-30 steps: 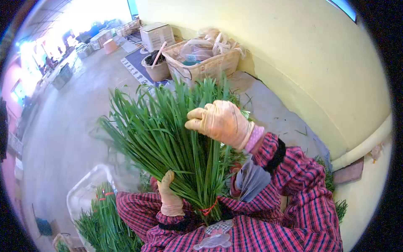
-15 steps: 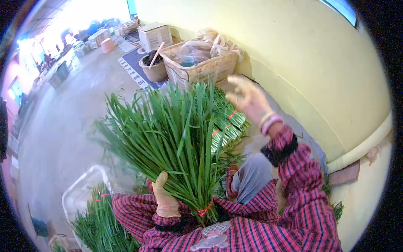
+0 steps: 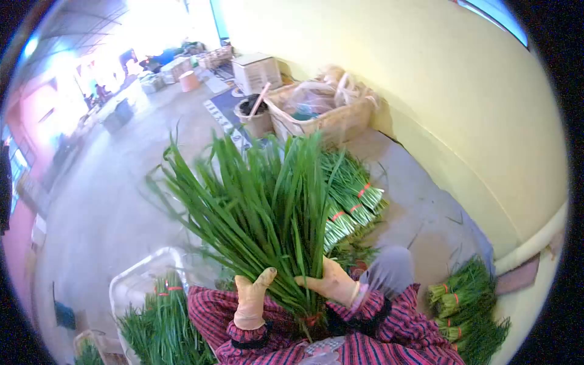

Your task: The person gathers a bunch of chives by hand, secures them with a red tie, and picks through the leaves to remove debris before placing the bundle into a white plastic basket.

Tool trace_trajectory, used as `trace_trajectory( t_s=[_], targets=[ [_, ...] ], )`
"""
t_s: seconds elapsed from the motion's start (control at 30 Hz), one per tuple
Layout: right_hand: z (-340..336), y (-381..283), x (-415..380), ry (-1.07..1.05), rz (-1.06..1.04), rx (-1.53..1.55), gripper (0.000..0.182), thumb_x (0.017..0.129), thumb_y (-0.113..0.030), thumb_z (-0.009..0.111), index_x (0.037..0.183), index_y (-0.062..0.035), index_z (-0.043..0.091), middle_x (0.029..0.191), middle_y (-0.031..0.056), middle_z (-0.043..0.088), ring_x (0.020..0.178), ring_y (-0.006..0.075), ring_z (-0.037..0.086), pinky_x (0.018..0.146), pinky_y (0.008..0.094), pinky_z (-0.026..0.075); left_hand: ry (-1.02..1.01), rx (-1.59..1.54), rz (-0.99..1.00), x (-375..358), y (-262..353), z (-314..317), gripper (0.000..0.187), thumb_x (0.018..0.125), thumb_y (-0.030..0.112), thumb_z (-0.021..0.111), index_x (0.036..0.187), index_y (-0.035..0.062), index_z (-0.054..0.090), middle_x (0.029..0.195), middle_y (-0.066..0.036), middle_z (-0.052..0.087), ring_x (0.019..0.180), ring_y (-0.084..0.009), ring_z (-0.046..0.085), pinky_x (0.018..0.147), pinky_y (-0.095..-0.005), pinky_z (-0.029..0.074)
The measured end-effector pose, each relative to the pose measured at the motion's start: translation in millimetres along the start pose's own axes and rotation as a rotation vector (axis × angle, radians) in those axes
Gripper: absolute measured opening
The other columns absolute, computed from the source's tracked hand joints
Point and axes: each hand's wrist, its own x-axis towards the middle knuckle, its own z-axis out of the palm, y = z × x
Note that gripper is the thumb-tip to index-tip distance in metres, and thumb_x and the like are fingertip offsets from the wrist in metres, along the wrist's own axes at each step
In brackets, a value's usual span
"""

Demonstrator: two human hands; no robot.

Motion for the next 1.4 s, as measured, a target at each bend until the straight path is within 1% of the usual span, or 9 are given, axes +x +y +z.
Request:
trace_trajectory(
  t_s=[0.23,0.57,0.67,0.8,0.9,1.03,1.1,1.27,1.4],
  targets=[
    [7.8,15.4,-15.3,-0.093,-0.168,-0.069,0.042,0.089,-0.01,0.07,0.128,-0.0022,0.058,0.115,0.0114,0.068,0.104,0.0192,0.063,0.094,0.0339,0.048,-0.012,-0.023,-0.032,9.3,29.4,4.6,0.04,0.081,-0.002,0.077,0.118,0.0001,0.061,0.108,-0.006,0.069,0.093,-0.0164,0.067,0.083,-0.0311,0.055],
    [13.7,-16.8,-12.5,-0.082,-0.026,-0.192,0.058,0.086,-0.012,0.074,0.138,-0.0029,0.05,0.129,0.0122,0.062,0.118,0.0216,0.058,0.102,0.0364,0.046,0.127,0.006,-0.024,29.3,18.3,2.4,0.04,0.081,-0.003,0.075,0.12,0.0004,0.062,0.111,-0.005,0.069,0.096,-0.0157,0.065,0.087,-0.031,0.053],
    [-12.9,-40.1,-7.8,-0.096,-0.124,-0.301,0.085,0.082,-0.013,0.079,0.153,-0.0044,0.033,0.148,0.0139,0.045,0.134,0.0211,0.044,0.112,0.0363,0.036,0.299,-0.012,0.091,37.4,41.0,0.3,0.041,0.083,0.004,0.071,0.123,-0.0004,0.061,0.111,-0.005,0.068,0.098,-0.019,0.064,0.089,-0.0338,0.053],
    [-53.8,-41.2,-15.7,0.124,-0.232,-0.373,0.071,0.085,-0.021,0.078,0.145,-0.0038,0.044,0.147,0.0146,0.047,0.138,0.028,0.043,0.113,0.0392,0.035,0.319,-0.217,-0.06,52.5,69.7,-12.1,0.039,0.09,0.017,0.066,0.125,0.0004,0.061,0.114,-0.008,0.067,0.099,-0.0229,0.066,0.089,-0.0367,0.055],
    [-58.8,-23.2,-23.4,-0.026,-0.15,-0.589,0.079,0.082,-0.036,0.08,0.144,-0.0016,0.045,0.146,0.0224,0.046,0.138,0.0329,0.042,0.115,0.0406,0.033,0.216,-0.308,-0.047,64.4,83.3,-3.3,0.041,0.095,0.026,0.062,0.128,0.0017,0.06,0.117,-0.011,0.068,0.102,-0.0259,0.067,0.09,-0.0398,0.056],
    [-29.7,-35.0,-18.7,-0.255,0.281,-0.379,0.098,0.075,-0.047,0.082,0.15,-0.0026,0.036,0.128,0.0241,0.061,0.122,0.0313,0.058,0.106,0.0371,0.043,0.209,-0.228,0.009,85.3,75.3,-4.5,0.042,0.097,0.032,0.06,0.126,0.0023,0.062,0.118,-0.013,0.069,0.102,-0.0266,0.068,0.089,-0.0397,0.056],
    [-18.7,-13.0,-20.3,-0.23,0.253,-0.18,0.099,0.074,-0.048,0.083,0.149,-0.0032,0.038,0.125,0.0218,0.063,0.12,0.0249,0.059,0.104,0.0353,0.044,0.22,-0.183,-0.127,96.4,76.5,7.4,0.043,0.096,0.034,0.061,0.125,0.0027,0.062,0.118,-0.013,0.069,0.102,-0.0261,0.068,0.09,-0.0393,0.055],
    [-14.6,-3.0,-38.4,-0.257,0.443,0.399,0.079,0.086,-0.047,0.077,0.145,-0.0025,0.046,0.124,0.0092,0.064,0.114,0.0178,0.06,0.1,0.0341,0.046,-0.137,-0.185,-0.18,129.2,47.2,-15.5,0.054,0.099,0.041,0.054,0.14,0.0068,0.048,0.131,-0.01,0.059,0.115,-0.026,0.059,0.096,-0.0422,0.05],
    [-38.7,-18.6,-49.6,-0.238,0.541,0.676,0.067,0.089,-0.044,0.074,0.138,-0.0024,0.053,0.117,0.0044,0.067,0.102,0.0105,0.062,0.09,0.0294,0.051,0.01,0.107,-0.205,97.9,23.2,-45.7,0.054,0.102,0.04,0.05,0.144,0.0065,0.043,0.137,-0.01,0.054,0.124,-0.0263,0.053,0.097,-0.0426,0.048]
  ],
)
